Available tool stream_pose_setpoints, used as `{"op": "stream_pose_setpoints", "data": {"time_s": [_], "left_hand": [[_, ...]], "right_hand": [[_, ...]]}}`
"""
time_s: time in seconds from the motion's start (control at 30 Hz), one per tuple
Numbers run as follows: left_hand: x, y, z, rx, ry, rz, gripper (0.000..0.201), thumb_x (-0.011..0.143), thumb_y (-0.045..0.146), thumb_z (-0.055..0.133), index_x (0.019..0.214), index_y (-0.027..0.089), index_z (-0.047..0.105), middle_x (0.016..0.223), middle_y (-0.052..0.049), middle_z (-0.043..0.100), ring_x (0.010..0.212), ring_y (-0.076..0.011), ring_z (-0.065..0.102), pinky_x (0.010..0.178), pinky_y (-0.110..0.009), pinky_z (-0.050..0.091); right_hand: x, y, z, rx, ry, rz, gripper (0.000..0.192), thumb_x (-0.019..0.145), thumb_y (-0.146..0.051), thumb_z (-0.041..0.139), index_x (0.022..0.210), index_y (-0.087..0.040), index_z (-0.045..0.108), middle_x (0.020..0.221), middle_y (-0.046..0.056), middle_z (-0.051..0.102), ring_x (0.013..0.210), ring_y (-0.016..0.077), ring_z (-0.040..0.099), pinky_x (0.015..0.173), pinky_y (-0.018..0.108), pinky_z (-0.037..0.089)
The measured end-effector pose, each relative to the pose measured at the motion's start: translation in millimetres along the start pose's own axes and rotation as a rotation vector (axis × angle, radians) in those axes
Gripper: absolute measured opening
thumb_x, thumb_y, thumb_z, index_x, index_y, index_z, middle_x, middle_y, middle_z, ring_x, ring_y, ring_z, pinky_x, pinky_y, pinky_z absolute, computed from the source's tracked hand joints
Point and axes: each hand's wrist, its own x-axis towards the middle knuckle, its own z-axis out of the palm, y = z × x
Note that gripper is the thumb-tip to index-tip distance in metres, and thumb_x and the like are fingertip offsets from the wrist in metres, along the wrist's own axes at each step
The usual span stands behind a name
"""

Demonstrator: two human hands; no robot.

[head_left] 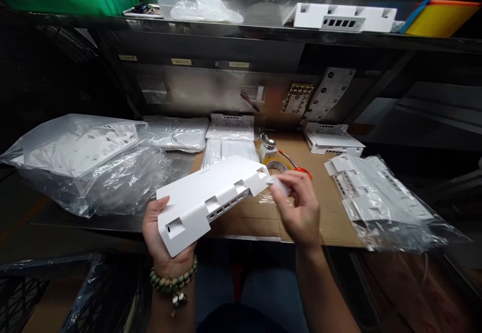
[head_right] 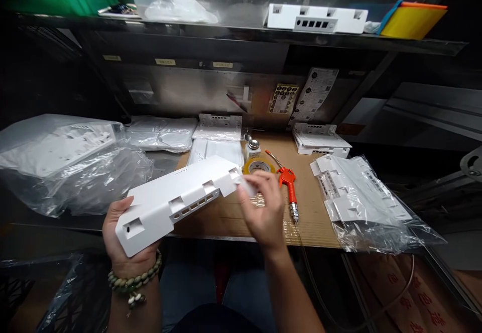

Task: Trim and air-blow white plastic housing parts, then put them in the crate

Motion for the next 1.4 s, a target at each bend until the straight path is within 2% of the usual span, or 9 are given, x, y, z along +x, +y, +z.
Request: {"op": "stream_pose_setpoints", "data": {"time_s": [0.1, 0.17, 0.4, 0.6, 0.8, 0.9, 1.07, 1.23, 1.4], "left_hand": [[-8, -8, 14.6, 0.062, 0.172, 0.105, 0.056, 0.082, 0.014, 0.053, 0.137, 0.015, 0.059, 0.085, -0.006, 0.082, 0.069, -0.0284, 0.078, 0.085, -0.046, 0.066], [-13, -10, 21.1, 0.082, 0.215, 0.127, 0.058, 0.081, 0.015, 0.053, 0.139, 0.015, 0.058, 0.087, -0.006, 0.082, 0.069, -0.0280, 0.078, 0.080, -0.042, 0.067], [-22, -13, 26.1, 0.109, 0.176, 0.137, 0.063, 0.080, 0.014, 0.055, 0.144, 0.014, 0.056, 0.089, -0.008, 0.082, 0.063, -0.0275, 0.076, 0.055, -0.033, 0.064], [-23, -17, 30.2, 0.109, 0.183, 0.144, 0.070, 0.079, 0.012, 0.055, 0.148, 0.015, 0.051, 0.112, -0.010, 0.081, 0.070, -0.0265, 0.078, 0.083, -0.041, 0.067], [-18, -13, 22.5, 0.100, 0.152, 0.098, 0.064, 0.079, 0.010, 0.055, 0.143, 0.014, 0.056, 0.101, -0.008, 0.083, 0.075, -0.0287, 0.079, 0.092, -0.045, 0.065], [-16, -9, 18.0, 0.080, 0.185, 0.040, 0.055, 0.083, 0.011, 0.053, 0.137, 0.012, 0.060, 0.088, -0.008, 0.082, 0.072, -0.0300, 0.079, 0.097, -0.050, 0.062], [-13, -8, 19.6, 0.031, 0.074, 0.018, 0.041, 0.103, 0.035, 0.049, 0.136, 0.015, 0.062, 0.111, -0.012, 0.081, 0.114, -0.0311, 0.074, 0.114, -0.050, 0.049], [-6, -9, 4.9, 0.154, -0.038, -0.036, 0.076, 0.099, 0.076, 0.034, 0.143, 0.019, 0.060, 0.121, -0.014, 0.077, 0.128, -0.0330, 0.066, 0.109, -0.052, 0.053], [-6, -15, -10.6, 0.268, -0.191, -0.025, 0.094, 0.082, 0.091, 0.052, 0.155, 0.033, 0.049, 0.141, -0.005, 0.069, 0.147, -0.0375, 0.048, 0.119, -0.051, 0.046]], "right_hand": [[-20, -22, 21, 0.039, -0.012, -0.049, 0.013, 0.093, -0.024, 0.074, 0.106, -0.025, 0.075, 0.106, 0.007, 0.066, 0.097, 0.0210, 0.067, 0.084, 0.035, 0.058], [-25, -27, 32, 0.062, -0.008, -0.065, 0.012, 0.092, -0.022, 0.075, 0.104, -0.024, 0.076, 0.100, 0.006, 0.066, 0.091, 0.0192, 0.067, 0.078, 0.033, 0.058], [-25, -29, 39, 0.050, -0.032, -0.090, 0.007, 0.093, -0.019, 0.072, 0.097, -0.024, 0.076, 0.091, 0.004, 0.064, 0.079, 0.0171, 0.065, 0.069, 0.032, 0.056], [-25, -28, 39, 0.027, -0.024, -0.128, 0.009, 0.093, -0.018, 0.072, 0.097, -0.024, 0.076, 0.092, 0.004, 0.066, 0.081, 0.0178, 0.067, 0.070, 0.033, 0.058], [-24, -23, 38, 0.009, -0.032, -0.138, 0.009, 0.092, -0.017, 0.073, 0.097, -0.024, 0.076, 0.092, 0.004, 0.066, 0.082, 0.0183, 0.066, 0.071, 0.033, 0.057], [-21, -17, 29, 0.061, 0.089, -0.061, 0.007, 0.091, -0.019, 0.075, 0.095, -0.025, 0.076, 0.093, 0.004, 0.064, 0.085, 0.0193, 0.064, 0.074, 0.034, 0.056], [-15, 6, 3, 0.270, 0.335, 0.192, 0.009, 0.089, -0.031, 0.075, 0.090, -0.023, 0.075, 0.093, 0.003, 0.066, 0.089, 0.0198, 0.064, 0.082, 0.035, 0.054], [-21, 28, -9, 0.690, 0.206, 0.586, 0.022, 0.094, -0.039, 0.062, 0.097, -0.021, 0.075, 0.101, 0.005, 0.074, 0.096, 0.0210, 0.070, 0.083, 0.034, 0.059], [-32, 21, -4, 0.787, 0.160, 0.872, 0.030, 0.081, -0.045, 0.081, 0.100, -0.022, 0.076, 0.100, 0.002, 0.077, 0.090, 0.0186, 0.071, 0.078, 0.029, 0.061]]}}
